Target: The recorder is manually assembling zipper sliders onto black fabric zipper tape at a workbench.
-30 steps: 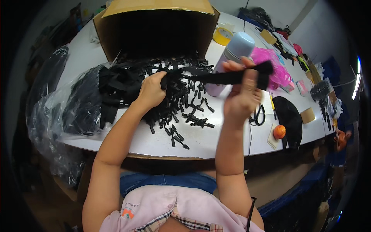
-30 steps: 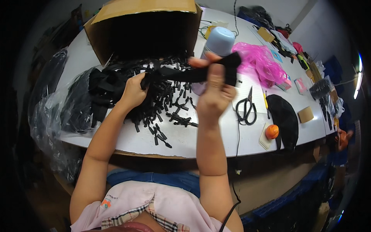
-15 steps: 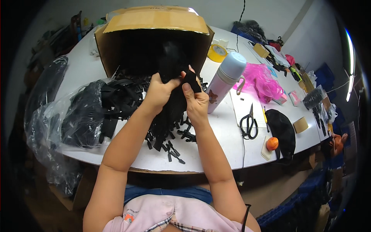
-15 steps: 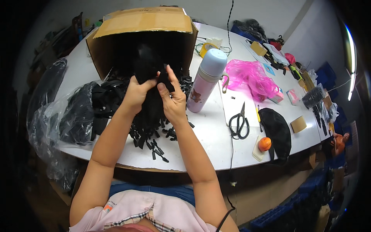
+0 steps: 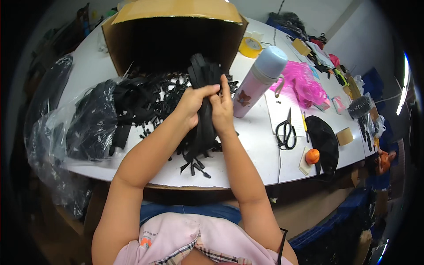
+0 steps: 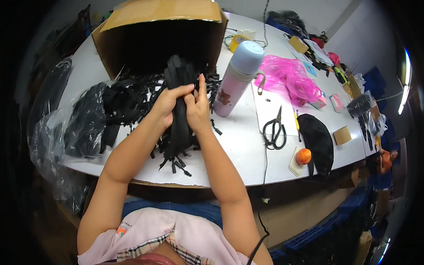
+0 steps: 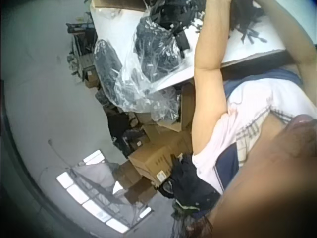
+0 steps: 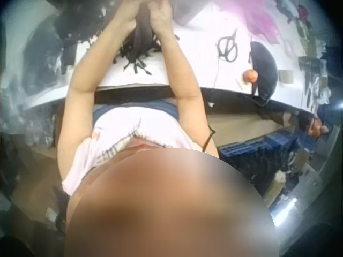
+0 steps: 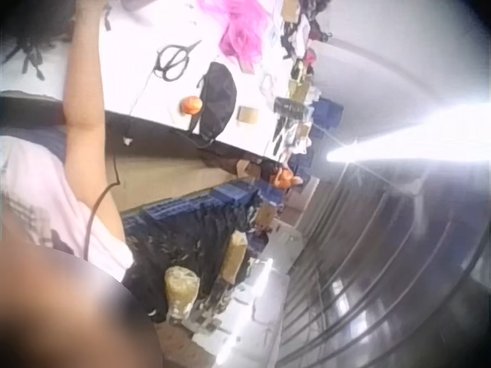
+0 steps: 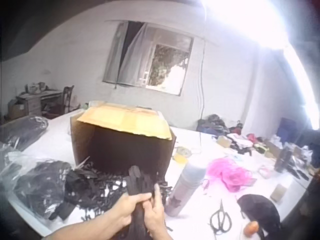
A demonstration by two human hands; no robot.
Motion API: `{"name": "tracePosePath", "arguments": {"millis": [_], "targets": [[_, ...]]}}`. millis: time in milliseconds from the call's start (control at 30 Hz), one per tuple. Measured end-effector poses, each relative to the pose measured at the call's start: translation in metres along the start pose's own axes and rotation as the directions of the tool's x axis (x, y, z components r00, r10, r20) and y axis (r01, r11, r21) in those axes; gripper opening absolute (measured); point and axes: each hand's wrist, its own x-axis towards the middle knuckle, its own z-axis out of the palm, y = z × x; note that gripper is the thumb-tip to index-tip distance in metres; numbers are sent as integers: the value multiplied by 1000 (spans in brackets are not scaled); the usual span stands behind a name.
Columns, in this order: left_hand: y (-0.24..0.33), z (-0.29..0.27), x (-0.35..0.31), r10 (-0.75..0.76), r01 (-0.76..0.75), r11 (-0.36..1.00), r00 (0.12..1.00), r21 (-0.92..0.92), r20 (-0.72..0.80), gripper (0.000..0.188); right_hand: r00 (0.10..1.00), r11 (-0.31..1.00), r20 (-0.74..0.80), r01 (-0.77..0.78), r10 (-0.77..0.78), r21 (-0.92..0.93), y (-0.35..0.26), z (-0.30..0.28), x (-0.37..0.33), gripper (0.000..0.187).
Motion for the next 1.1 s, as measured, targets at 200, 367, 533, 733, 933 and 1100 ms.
{"name": "tracePosePath", "arguments": {"millis": [200,367,533,733,933,1100], "targets": [[36,-13,5,29,-39,985,998,-170,-59,12,924,955,255,-296,285,2,-20,9,-5,70],[26,-7,2,388,-355,855,922,379,-11,30,842,866,316,-489,436,108,-16,5,-6,42],[20,-13,6,32,-55,993,977,104,212,25,836,799,276,-541,475,263,-21,6,-5,36],[28,-28,16,-29,33,986,999,-163,25,26,773,742,348,-622,530,251,-21,11,-7,39],[31,-24,12,-42,56,979,996,-195,75,24,715,753,382,-654,586,69,-21,5,-7,32],[28,-38,19,-14,27,988,996,-155,88,19,757,780,285,-624,588,49,-23,10,-7,35]]}}
